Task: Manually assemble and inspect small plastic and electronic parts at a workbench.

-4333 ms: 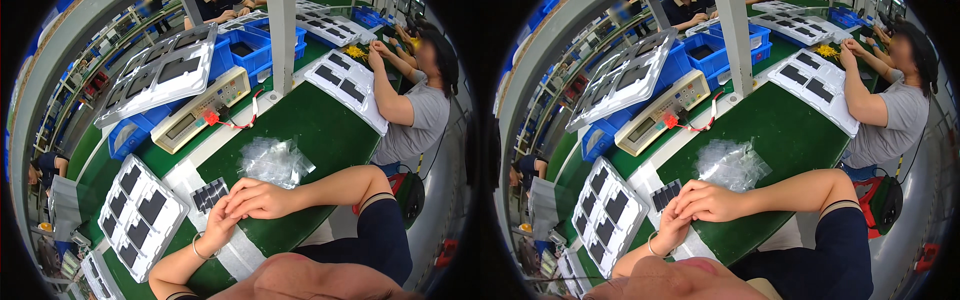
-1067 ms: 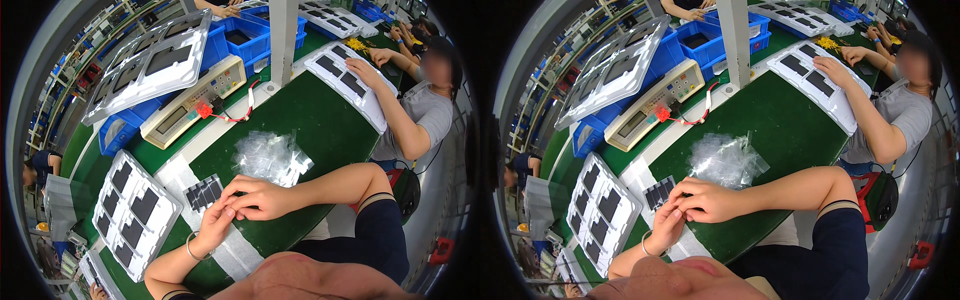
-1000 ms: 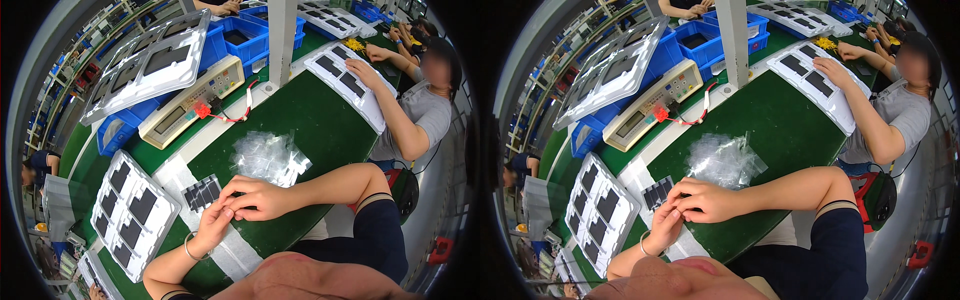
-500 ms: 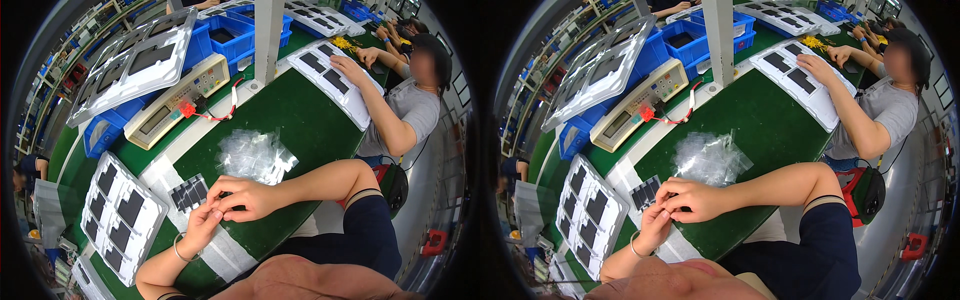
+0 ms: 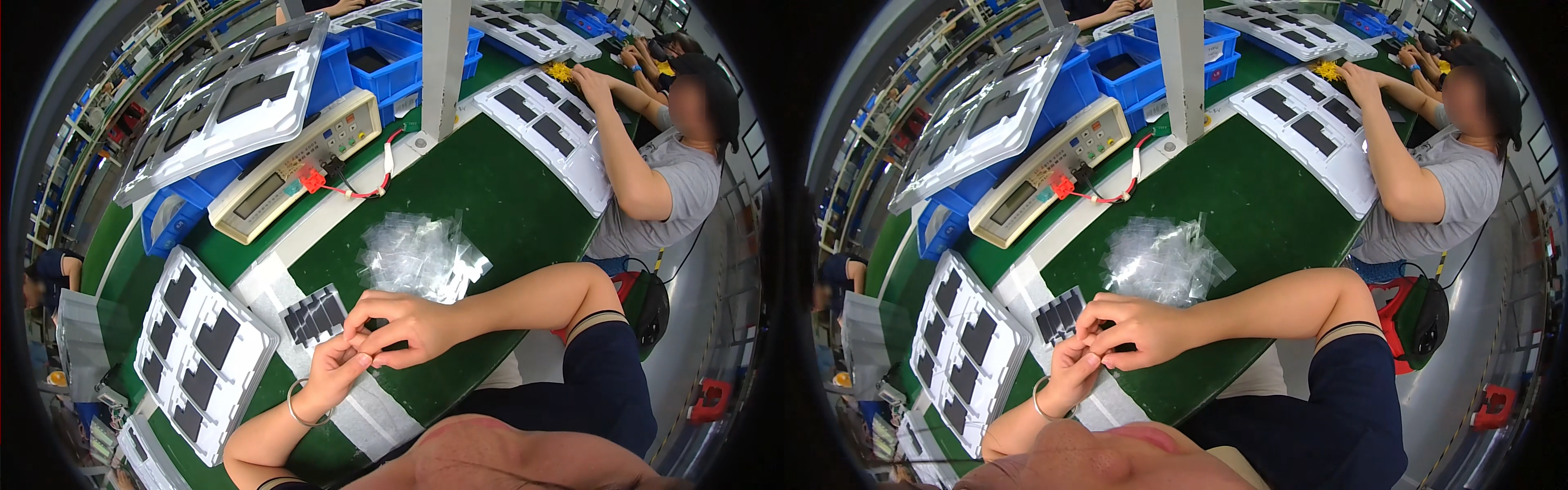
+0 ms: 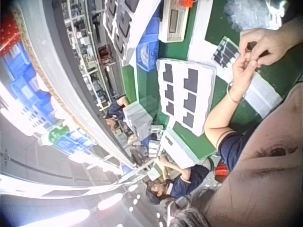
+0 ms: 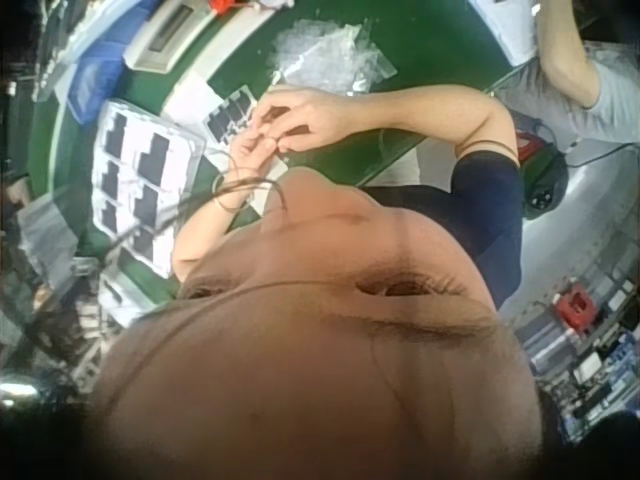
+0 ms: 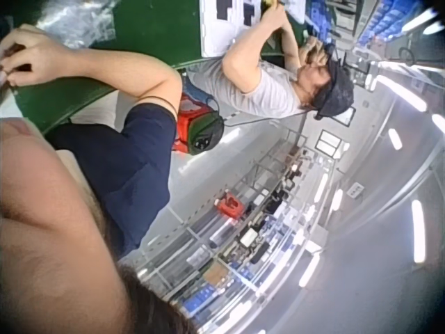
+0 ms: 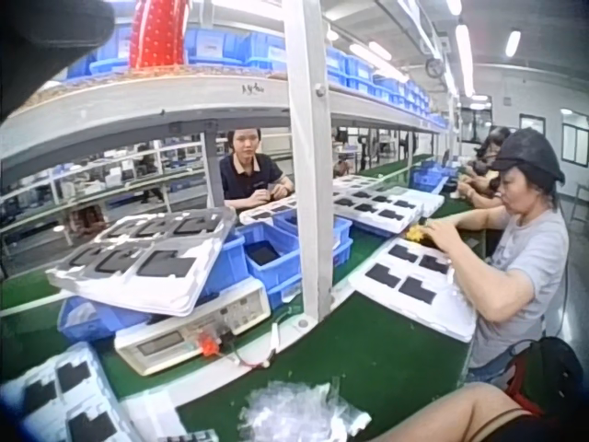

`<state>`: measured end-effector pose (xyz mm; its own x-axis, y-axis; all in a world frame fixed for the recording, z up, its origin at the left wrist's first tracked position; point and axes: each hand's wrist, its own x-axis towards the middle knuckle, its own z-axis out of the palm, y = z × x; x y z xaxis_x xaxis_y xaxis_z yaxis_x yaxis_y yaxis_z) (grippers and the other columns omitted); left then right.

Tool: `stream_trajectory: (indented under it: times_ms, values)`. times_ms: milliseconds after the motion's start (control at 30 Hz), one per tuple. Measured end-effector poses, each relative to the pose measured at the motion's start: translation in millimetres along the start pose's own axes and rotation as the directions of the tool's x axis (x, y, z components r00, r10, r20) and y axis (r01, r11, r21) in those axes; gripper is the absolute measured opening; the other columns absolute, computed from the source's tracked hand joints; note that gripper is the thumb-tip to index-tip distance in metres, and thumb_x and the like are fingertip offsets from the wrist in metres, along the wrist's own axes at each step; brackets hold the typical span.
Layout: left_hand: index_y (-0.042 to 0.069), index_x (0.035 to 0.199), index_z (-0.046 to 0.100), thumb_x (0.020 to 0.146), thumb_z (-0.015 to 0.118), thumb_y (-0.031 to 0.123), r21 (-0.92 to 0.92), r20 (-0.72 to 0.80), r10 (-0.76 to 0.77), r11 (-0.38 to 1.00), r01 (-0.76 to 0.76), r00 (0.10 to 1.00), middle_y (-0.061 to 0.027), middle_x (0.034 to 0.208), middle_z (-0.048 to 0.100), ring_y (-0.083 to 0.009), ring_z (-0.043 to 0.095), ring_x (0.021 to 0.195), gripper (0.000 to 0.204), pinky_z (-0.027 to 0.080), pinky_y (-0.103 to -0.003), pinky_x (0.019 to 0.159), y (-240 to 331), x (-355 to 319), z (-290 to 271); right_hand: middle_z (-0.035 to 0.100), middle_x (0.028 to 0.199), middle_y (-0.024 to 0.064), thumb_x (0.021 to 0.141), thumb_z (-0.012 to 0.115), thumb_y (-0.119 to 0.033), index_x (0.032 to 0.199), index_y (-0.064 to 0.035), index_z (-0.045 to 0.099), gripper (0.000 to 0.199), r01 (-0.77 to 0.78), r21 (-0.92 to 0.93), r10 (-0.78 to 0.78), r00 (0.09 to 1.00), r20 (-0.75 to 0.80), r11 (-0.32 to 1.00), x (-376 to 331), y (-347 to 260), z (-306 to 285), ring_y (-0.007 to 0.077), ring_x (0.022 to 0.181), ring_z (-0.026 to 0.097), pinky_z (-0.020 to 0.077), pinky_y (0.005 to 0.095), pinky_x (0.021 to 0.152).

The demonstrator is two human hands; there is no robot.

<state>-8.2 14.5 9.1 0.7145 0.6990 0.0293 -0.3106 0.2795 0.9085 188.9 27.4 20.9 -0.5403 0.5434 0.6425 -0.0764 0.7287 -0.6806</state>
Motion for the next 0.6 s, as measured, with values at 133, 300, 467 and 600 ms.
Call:
stream_trajectory:
  times_ms: [133,300,467,600]
  values:
    - [-0.003,0.1,0.059,0.088,0.056,0.008,-0.006,-0.006,-0.009,1.0,0.008,1.0,-0.0067,0.097,0.055,-0.0138,0.052,0.089,0.017,0.042,-0.029,0.08,0.0,0.0,-3.0,0.053,0.107,0.0081,0.071,0.067,-0.005,0.081,-0.006,0.064,0.011,0.026,-0.028,-0.026,1.0,0.004,0.999,3.4,0.3,-3.1,0.0253,0.089,0.051,0.0442,0.034,0.073]
    - [-0.003,0.104,0.056,0.087,0.058,0.006,0.045,-0.025,-0.045,0.998,0.046,0.999,-0.006,0.1,0.056,-0.0137,0.053,0.093,0.02,0.043,-0.029,0.082,1.9,-5.2,-1.7,0.054,0.105,0.0087,0.069,0.069,-0.009,0.08,-0.0068,0.065,0.012,0.115,-0.103,-0.112,0.993,0.028,0.988,4.2,-1.9,-0.7,0.0268,0.089,0.053,0.0468,0.0348,0.07]
    - [-0.002,0.105,0.053,0.084,0.059,-0.001,-0.01,0.122,-0.033,0.999,0.034,0.992,-0.0054,0.093,0.052,-0.0128,0.05,0.086,0.021,0.043,-0.027,0.075,2.3,0.7,-3.4,0.054,0.103,0.0083,0.07,0.069,-0.016,0.08,-0.0084,0.064,0.013,0.215,-0.149,-0.208,0.976,0.065,0.965,6.9,4.3,-9.7,0.0267,0.085,0.052,0.0473,0.0338,0.065]
    - [-0.002,0.109,0.053,0.082,0.058,-0.005,-0.014,0.094,-0.092,0.995,0.094,0.991,-0.0062,0.098,0.054,-0.0134,0.052,0.091,0.028,0.044,-0.027,0.078,4.8,-4.2,0.3,0.054,0.104,0.0069,0.07,0.069,-0.021,0.08,-0.0095,0.063,0.016,0.263,-0.216,-0.245,0.964,0.106,0.94,8.1,-0.7,-11.6,0.0248,0.084,0.051,0.0464,0.0325,0.063]
